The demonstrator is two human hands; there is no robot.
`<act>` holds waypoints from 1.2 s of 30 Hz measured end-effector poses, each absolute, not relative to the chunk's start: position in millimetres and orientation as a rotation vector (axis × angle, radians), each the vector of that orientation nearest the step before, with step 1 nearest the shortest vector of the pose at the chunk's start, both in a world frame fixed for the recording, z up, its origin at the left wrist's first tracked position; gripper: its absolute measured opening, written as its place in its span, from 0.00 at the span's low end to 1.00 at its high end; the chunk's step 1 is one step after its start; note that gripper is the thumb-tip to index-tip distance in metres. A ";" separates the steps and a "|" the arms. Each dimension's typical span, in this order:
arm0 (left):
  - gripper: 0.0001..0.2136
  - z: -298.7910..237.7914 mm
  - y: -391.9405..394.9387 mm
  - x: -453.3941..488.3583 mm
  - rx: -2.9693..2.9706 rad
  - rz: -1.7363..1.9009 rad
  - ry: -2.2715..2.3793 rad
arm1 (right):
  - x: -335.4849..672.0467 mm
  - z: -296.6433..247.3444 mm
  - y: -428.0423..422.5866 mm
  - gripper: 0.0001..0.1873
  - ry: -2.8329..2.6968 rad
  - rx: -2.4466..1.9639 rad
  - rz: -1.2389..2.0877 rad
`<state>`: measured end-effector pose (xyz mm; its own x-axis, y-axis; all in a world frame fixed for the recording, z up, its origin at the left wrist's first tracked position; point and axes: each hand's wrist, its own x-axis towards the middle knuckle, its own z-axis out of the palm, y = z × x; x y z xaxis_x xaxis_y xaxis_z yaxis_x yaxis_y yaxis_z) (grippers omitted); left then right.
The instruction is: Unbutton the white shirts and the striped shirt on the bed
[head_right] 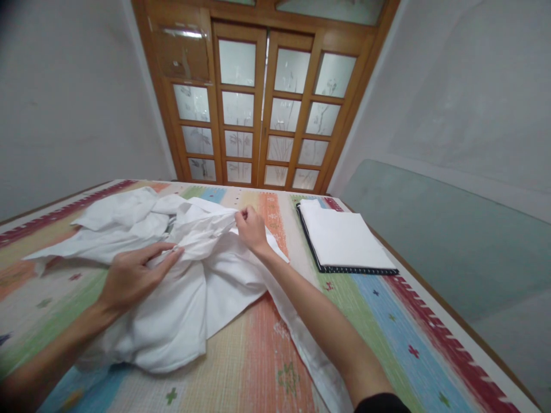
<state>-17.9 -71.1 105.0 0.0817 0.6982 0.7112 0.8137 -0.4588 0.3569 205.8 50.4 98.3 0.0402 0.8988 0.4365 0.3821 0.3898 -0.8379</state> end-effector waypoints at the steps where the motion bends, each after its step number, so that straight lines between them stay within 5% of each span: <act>1: 0.11 106.8 -71.0 -24.6 -2.133 -1.315 -1.583 | 208.4 102.8 54.4 0.07 -1.473 -1.201 0.600; 6: 0.12 109.3 -67.3 -40.0 -1.885 -1.322 -1.728 | 200.3 116.3 61.4 0.06 -1.123 -1.142 1.108; 10: 0.11 106.2 -65.2 -36.0 -1.935 -1.409 -1.685 | 182.7 112.9 47.4 0.14 -1.386 -1.050 1.396; 25: 0.08 122.6 -70.2 -22.2 -2.421 -0.942 -1.202 | 160.0 106.3 10.6 0.13 -2.148 -0.931 1.208; 31: 0.13 99.2 -50.2 -7.7 -2.543 -0.842 -1.579 | 159.2 93.9 8.5 0.11 -1.940 -1.003 1.442; 36: 0.12 88.2 -42.6 -1.3 -2.589 -0.838 -1.773 | 162.8 88.9 2.9 0.11 -1.965 -1.027 1.148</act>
